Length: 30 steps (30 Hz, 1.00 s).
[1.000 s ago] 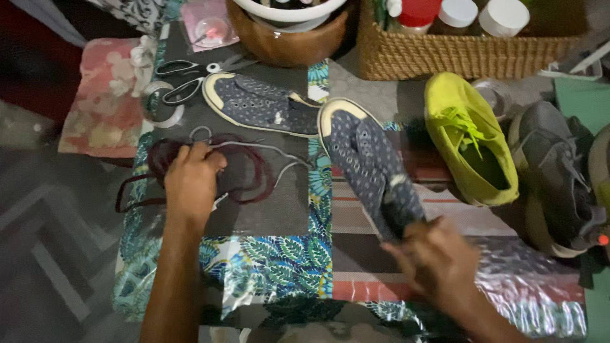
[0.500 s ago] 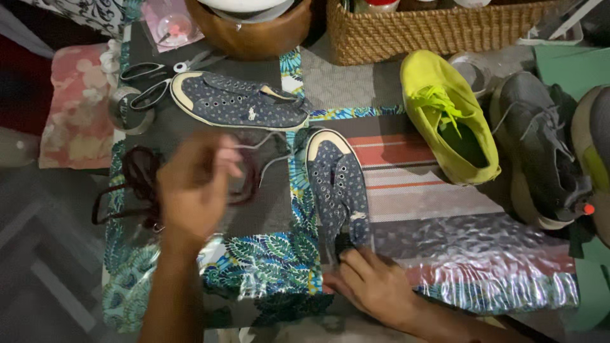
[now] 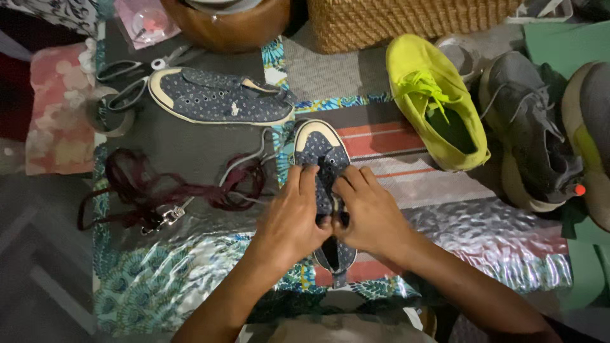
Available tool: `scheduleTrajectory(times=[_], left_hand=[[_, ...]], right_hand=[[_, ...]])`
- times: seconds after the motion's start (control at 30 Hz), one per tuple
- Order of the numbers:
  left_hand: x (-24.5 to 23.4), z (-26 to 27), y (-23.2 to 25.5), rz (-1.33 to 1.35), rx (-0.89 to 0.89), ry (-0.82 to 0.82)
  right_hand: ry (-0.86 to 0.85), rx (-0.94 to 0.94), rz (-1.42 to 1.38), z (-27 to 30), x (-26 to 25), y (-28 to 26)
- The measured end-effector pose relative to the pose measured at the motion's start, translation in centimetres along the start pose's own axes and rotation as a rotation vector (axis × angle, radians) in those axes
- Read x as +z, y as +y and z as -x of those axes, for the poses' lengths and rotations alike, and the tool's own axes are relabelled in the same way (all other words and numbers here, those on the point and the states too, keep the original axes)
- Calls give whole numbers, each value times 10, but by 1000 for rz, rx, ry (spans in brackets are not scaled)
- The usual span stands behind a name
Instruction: The person ties the laces on a yellow shoe, then switches to a blue patterned shoe and threads a maroon lace through the eyelets, pulling and adjusting the lace to secure it.
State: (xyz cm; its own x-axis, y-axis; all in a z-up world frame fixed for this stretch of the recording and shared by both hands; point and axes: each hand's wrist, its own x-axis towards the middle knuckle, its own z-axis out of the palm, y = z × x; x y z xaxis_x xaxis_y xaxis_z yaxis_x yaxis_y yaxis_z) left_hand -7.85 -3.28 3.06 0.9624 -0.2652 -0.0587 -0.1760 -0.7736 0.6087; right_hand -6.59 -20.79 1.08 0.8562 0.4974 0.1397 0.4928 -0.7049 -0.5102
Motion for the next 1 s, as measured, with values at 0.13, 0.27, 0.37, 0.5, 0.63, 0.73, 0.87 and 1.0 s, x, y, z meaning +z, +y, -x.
scheduleTrajectory(times=[0.13,0.27,0.37,0.5,0.63,0.73,0.87,1.0], left_hand=[[8,4,4,8,-123,20],[9,4,-7,48,-195,29],[7,2,-27,85,-174,155],[14,4,-42,177,-136,204],[16,4,-46,194,-80,224],[13,3,-42,190,-51,198],[3,3,-41,201,-1,147],[-8,-8,-51,176,59,178]], right_hand=[[77,-24,45,-3,13,8],[60,-25,-32,4,13,25],[120,-9,-249,9,3,45],[126,133,-261,16,0,48],[-14,180,-220,11,-3,34],[1,1,45,2,1,18],[35,-320,352,-14,3,9],[-75,-299,242,-26,5,8]])
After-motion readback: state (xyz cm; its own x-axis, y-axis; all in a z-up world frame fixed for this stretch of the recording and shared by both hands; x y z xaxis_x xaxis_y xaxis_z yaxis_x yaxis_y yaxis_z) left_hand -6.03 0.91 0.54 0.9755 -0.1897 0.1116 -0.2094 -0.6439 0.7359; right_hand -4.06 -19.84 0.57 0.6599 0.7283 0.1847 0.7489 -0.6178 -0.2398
